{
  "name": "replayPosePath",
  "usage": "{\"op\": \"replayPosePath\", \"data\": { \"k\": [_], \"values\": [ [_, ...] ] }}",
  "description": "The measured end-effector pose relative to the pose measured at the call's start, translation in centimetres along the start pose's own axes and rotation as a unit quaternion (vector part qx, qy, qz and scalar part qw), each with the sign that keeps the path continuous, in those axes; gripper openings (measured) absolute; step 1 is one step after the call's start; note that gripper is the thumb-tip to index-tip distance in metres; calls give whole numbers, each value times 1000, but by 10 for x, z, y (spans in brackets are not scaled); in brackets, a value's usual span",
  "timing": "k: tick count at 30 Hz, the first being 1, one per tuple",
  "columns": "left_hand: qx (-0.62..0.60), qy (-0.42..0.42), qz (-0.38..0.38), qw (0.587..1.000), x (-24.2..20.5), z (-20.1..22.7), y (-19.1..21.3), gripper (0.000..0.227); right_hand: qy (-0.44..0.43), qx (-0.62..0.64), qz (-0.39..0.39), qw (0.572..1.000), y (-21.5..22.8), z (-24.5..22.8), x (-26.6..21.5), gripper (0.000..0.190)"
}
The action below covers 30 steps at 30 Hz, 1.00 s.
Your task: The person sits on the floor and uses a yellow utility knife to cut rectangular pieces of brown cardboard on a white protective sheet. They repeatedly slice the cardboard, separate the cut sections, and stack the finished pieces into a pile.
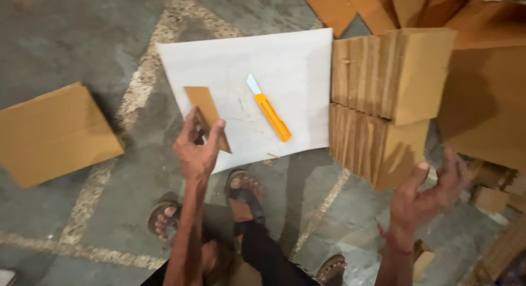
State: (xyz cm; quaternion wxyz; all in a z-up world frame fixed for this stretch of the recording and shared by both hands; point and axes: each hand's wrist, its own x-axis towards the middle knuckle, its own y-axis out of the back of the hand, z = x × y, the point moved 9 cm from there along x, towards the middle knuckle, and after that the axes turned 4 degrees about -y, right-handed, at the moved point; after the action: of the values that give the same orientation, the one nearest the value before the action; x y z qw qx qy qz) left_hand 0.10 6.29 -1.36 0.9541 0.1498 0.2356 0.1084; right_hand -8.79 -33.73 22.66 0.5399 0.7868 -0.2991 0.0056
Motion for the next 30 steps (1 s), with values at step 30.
{"op": "replayPosePath", "data": {
  "k": [30],
  "values": [
    [275, 174, 338, 883, 80, -116, 317, 120, -224, 360, -364, 829, -341, -47, -154, 34]
  ]
}}
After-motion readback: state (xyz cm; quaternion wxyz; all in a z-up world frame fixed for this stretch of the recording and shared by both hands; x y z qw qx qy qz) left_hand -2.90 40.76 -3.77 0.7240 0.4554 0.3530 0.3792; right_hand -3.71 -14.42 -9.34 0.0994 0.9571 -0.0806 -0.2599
